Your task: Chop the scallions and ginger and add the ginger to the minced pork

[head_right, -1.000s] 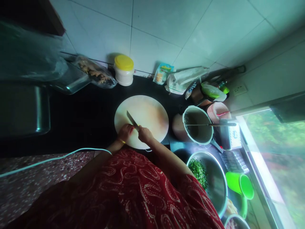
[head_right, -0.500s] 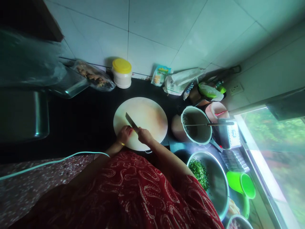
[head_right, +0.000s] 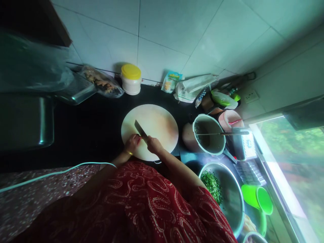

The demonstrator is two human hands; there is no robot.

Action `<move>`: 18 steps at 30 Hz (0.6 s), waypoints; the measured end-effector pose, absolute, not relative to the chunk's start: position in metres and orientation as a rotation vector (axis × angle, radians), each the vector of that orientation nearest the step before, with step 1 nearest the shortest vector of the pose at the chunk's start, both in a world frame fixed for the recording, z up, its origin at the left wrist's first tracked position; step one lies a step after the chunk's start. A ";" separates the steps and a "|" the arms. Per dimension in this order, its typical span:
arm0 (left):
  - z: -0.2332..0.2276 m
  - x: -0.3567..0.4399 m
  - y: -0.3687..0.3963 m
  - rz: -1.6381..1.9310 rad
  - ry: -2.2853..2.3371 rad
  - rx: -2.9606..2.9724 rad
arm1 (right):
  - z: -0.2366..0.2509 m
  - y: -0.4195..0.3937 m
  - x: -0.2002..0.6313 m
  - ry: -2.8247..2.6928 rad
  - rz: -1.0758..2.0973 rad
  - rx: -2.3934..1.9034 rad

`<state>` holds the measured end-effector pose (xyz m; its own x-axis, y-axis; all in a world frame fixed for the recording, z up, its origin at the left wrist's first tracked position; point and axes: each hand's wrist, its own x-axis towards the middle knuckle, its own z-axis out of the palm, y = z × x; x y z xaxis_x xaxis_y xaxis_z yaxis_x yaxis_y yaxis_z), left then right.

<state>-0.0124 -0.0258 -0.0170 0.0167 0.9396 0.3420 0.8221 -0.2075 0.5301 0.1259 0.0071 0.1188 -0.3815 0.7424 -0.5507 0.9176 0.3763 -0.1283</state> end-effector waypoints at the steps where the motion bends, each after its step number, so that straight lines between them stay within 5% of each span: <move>1: -0.016 -0.012 -0.026 0.947 1.849 2.100 | 0.118 0.007 0.126 2.261 -0.595 1.426; 18: -0.016 -0.011 -0.027 0.886 1.892 2.081 | 0.098 0.009 0.118 2.299 -0.528 1.359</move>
<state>-0.0115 -0.0267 -0.0157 0.0052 0.9547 0.2975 0.8398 -0.1657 0.5171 0.1181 0.0095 0.0979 -0.4367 0.7278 -0.5288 0.8856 0.4512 -0.1103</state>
